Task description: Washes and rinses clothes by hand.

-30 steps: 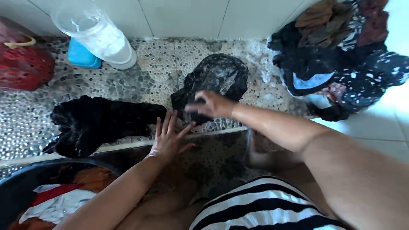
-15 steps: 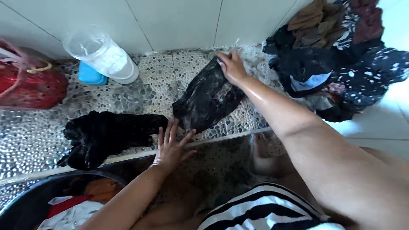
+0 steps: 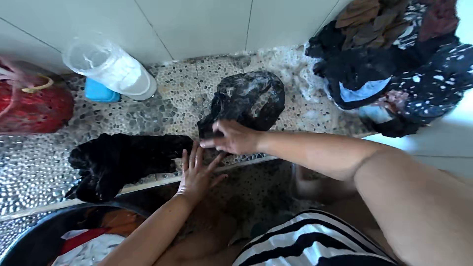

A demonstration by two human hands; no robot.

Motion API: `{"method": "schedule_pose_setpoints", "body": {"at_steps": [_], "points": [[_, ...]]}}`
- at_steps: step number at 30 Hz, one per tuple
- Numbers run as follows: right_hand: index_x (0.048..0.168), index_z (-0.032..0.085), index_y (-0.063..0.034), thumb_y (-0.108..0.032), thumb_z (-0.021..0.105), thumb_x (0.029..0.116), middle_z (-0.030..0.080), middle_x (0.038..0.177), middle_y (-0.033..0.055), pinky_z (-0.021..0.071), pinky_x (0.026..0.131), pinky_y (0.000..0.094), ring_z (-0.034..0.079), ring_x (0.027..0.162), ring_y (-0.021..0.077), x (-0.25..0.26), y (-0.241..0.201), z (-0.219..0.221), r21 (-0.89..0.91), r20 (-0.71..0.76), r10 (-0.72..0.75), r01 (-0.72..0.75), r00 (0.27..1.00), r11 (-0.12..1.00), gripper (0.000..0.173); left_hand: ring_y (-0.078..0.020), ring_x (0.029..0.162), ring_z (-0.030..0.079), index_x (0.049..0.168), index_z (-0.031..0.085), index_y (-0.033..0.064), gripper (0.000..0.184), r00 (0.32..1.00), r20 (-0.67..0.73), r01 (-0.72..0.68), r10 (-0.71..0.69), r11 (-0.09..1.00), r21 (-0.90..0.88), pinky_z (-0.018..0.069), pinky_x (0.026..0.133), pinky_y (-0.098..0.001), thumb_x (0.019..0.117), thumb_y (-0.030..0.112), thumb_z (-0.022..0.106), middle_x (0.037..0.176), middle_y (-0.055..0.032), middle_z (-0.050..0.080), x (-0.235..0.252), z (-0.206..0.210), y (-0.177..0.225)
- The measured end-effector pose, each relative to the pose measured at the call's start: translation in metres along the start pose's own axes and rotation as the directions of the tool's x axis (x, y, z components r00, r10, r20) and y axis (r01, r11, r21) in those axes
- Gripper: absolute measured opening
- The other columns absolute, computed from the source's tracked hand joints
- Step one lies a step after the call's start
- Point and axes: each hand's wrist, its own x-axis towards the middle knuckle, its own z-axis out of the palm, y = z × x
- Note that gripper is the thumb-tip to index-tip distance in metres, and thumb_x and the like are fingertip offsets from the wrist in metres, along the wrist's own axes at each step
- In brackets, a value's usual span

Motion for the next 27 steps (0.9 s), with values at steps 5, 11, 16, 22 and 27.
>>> {"method": "schedule_pose_setpoints", "body": {"at_steps": [5, 11, 16, 22, 27], "points": [[0.145, 0.059, -0.0273, -0.026, 0.055, 0.1042, 0.056, 0.131, 0.0256, 0.0526, 0.095, 0.0585, 0.061, 0.115, 0.0427, 0.035, 0.115, -0.075, -0.231, -0.241, 0.3, -0.355, 0.923, 0.906, 0.041, -0.0578, 0.146, 0.03, 0.154, 0.044, 0.0439, 0.069, 1.0, 0.011, -0.007, 0.006, 1.0, 0.024, 0.0223, 0.11, -0.0806, 0.0913, 0.072, 0.054, 0.159, -0.0351, 0.032, -0.002, 0.004, -0.002], [0.139, 0.065, -0.0211, -0.021, 0.064, 0.0998, 0.059, 0.128, 0.0218, 0.0539, 0.095, 0.0522, 0.061, 0.113, 0.0357, -0.01, 0.002, -0.011, -0.072, -0.011, -0.006, 0.005, 1.0, 0.997, 0.039, -0.0597, 0.143, 0.035, 0.149, 0.053, 0.0388, 0.067, 1.0, -0.015, 0.002, -0.002, 1.0, 0.02, 0.0237, 0.108, -0.0816, 0.0884, 0.067, 0.061, 0.154, -0.0387, 0.036, 0.004, -0.001, 0.003], [0.14, 0.063, -0.0261, -0.031, 0.055, 0.1047, 0.06, 0.129, 0.0222, 0.0528, 0.095, 0.0587, 0.062, 0.114, 0.0396, 0.028, 0.103, -0.07, -0.182, -0.16, 0.273, -0.3, 0.949, 0.936, 0.037, -0.0581, 0.147, 0.029, 0.153, 0.044, 0.0448, 0.069, 0.999, 0.034, 0.024, -0.025, 0.999, 0.027, 0.0203, 0.109, -0.0822, 0.0903, 0.07, 0.056, 0.16, -0.0334, 0.03, 0.0, -0.003, 0.002], [0.161, 0.036, -0.0244, -0.053, 0.055, 0.1026, 0.048, 0.149, 0.0296, 0.0424, 0.108, 0.0632, 0.052, 0.132, 0.0455, 0.079, 0.105, -0.14, -0.023, -0.087, 0.561, -0.565, 0.823, 0.825, 0.068, -0.0477, 0.125, 0.057, 0.145, 0.054, 0.0055, 0.058, 0.988, -0.062, 0.129, -0.142, 0.974, -0.188, 0.0283, 0.11, -0.0742, 0.1007, 0.042, 0.057, 0.128, -0.0248, 0.065, 0.058, -0.039, -0.007], [0.145, 0.056, -0.0072, -0.046, 0.071, 0.0945, 0.054, 0.139, 0.0285, 0.0465, 0.108, 0.0545, 0.056, 0.127, 0.0436, 0.083, 0.101, -0.08, -0.17, -0.147, 0.368, -0.39, 0.918, 0.905, 0.065, -0.0471, 0.141, 0.042, 0.155, 0.034, -0.0021, 0.068, 0.949, -0.003, 0.283, -0.317, 0.852, -0.441, 0.0371, 0.115, -0.0599, 0.1025, 0.032, 0.061, 0.15, -0.0315, 0.044, 0.161, -0.054, -0.045]]}}
